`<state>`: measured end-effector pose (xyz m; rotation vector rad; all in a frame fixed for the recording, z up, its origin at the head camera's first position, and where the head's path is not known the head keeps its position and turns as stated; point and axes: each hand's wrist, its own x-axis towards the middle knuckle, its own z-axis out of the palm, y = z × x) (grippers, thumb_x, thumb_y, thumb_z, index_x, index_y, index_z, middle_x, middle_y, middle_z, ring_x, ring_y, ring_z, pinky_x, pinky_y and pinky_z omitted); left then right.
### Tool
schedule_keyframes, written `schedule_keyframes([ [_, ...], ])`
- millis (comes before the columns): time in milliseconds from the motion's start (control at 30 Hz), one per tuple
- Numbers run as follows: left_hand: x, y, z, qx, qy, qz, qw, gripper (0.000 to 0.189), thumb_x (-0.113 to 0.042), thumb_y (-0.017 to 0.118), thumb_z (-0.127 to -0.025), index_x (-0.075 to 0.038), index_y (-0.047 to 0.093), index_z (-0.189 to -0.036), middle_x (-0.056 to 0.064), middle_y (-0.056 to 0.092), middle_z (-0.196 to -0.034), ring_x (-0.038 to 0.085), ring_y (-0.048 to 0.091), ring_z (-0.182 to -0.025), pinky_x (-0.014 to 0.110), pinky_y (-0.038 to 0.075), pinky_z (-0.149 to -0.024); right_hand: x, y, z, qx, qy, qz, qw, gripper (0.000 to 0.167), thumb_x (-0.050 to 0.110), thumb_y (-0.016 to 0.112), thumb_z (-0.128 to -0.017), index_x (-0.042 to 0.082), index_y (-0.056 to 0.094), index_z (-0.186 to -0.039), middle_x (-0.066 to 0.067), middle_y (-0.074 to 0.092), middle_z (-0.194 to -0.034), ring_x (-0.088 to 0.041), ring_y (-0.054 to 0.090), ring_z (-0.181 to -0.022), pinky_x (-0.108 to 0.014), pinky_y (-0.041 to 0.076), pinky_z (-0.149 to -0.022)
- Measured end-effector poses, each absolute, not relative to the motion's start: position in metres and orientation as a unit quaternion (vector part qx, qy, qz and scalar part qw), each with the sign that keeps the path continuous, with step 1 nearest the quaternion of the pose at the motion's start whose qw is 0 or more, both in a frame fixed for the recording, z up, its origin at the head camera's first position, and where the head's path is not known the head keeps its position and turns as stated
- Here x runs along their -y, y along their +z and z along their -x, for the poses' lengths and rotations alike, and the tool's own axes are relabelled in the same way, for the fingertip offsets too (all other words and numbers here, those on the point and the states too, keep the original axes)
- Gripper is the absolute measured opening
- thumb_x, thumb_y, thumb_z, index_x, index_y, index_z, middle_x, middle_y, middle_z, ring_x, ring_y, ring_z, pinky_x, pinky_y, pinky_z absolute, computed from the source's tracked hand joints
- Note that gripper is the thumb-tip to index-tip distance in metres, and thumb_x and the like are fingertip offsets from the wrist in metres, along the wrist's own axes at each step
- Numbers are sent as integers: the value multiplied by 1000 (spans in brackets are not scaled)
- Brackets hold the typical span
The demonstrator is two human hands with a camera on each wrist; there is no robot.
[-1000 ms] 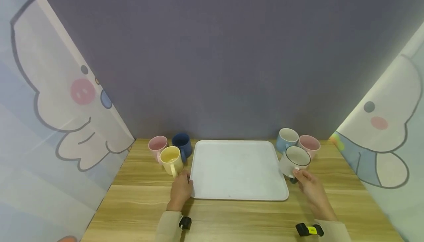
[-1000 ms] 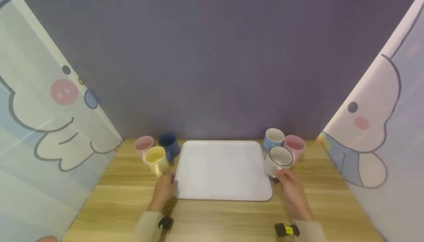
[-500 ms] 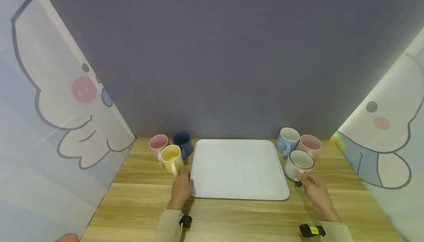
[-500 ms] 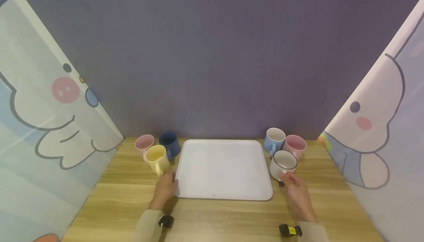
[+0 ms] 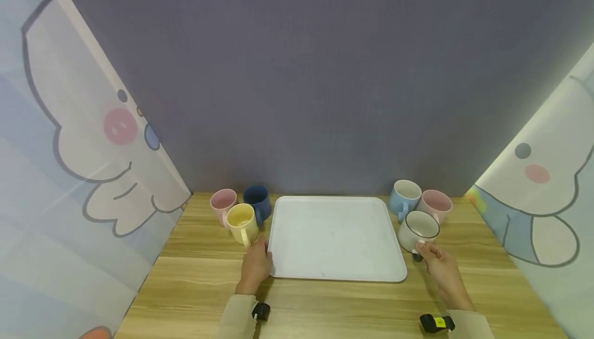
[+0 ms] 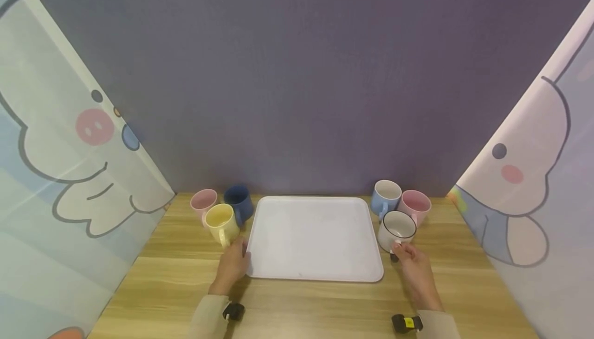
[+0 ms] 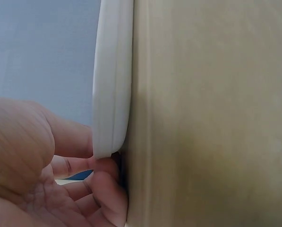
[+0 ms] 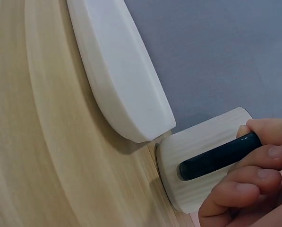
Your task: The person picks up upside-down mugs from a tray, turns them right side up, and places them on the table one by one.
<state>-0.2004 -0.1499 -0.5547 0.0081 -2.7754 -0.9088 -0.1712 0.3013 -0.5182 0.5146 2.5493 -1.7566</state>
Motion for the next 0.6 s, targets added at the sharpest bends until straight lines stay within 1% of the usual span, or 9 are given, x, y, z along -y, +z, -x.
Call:
schedule_keyframes([
  [133,150,-554,201,944,-307,1,118,17,3,68,-83,-3,55,-90,15,63,-76,34,63,-67,46,47,-57,-302,-520,172,-817,-551,-169,-3,36,33,54,-106,10,58,-80,12,38,-60,-6,40,-58,-26,37,-55],
  [233,149,-553,200,941,-317,-2,121,15,3,68,-83,-3,56,-90,12,61,-75,31,61,-67,44,46,-58,-302,-522,172,-827,-532,-182,-9,40,39,54,-106,4,61,-88,9,42,-62,-9,42,-59,-27,38,-56],
  [267,149,-552,199,939,-321,-4,119,14,2,68,-83,-2,57,-90,10,60,-73,29,59,-66,43,46,-58,-302,-523,171,-833,-520,-188,-15,42,41,54,-106,2,63,-94,6,49,-67,-8,45,-63,-27,39,-58],
  [300,148,-551,198,938,-326,-9,116,13,1,68,-83,-2,58,-89,8,58,-72,27,58,-66,41,45,-59,-302,-523,171,-840,-507,-192,-24,45,43,53,-106,0,64,-102,-1,58,-73,-9,50,-68,-26,40,-61],
  [367,147,-548,195,935,-335,-19,110,11,-2,69,-84,-2,59,-89,5,54,-70,24,54,-65,39,43,-58,-301,-522,168,-847,-485,-213,-53,47,44,52,-105,0,63,-115,-14,69,-93,-6,53,-76,-25,41,-65],
  [433,144,-544,192,936,-334,-27,109,11,-5,69,-84,-2,60,-89,4,52,-69,23,53,-64,39,43,-58,-300,-519,166,-849,-467,-227,-95,44,40,51,-106,0,61,-119,-22,71,-108,-6,56,-79,-24,43,-65],
  [467,143,-542,191,937,-330,-30,112,12,-6,70,-84,-2,60,-90,4,52,-69,24,53,-64,39,44,-59,-299,-516,166,-849,-461,-230,-116,40,38,51,-106,1,61,-119,-22,72,-109,-5,56,-78,-23,42,-65],
  [533,140,-538,189,937,-326,-30,122,13,-6,71,-84,0,62,-92,7,56,-71,27,56,-67,42,47,-61,-296,-510,166,-843,-462,-229,-155,31,31,53,-105,2,61,-114,-12,74,-93,-2,52,-66,-24,41,-59],
  [600,136,-534,189,937,-320,-25,136,14,-6,71,-84,0,64,-93,11,61,-77,30,61,-72,45,50,-67,-290,-503,168,-842,-468,-198,-183,24,23,55,-104,1,62,-111,2,70,-77,-5,48,-59,-26,38,-54],
])
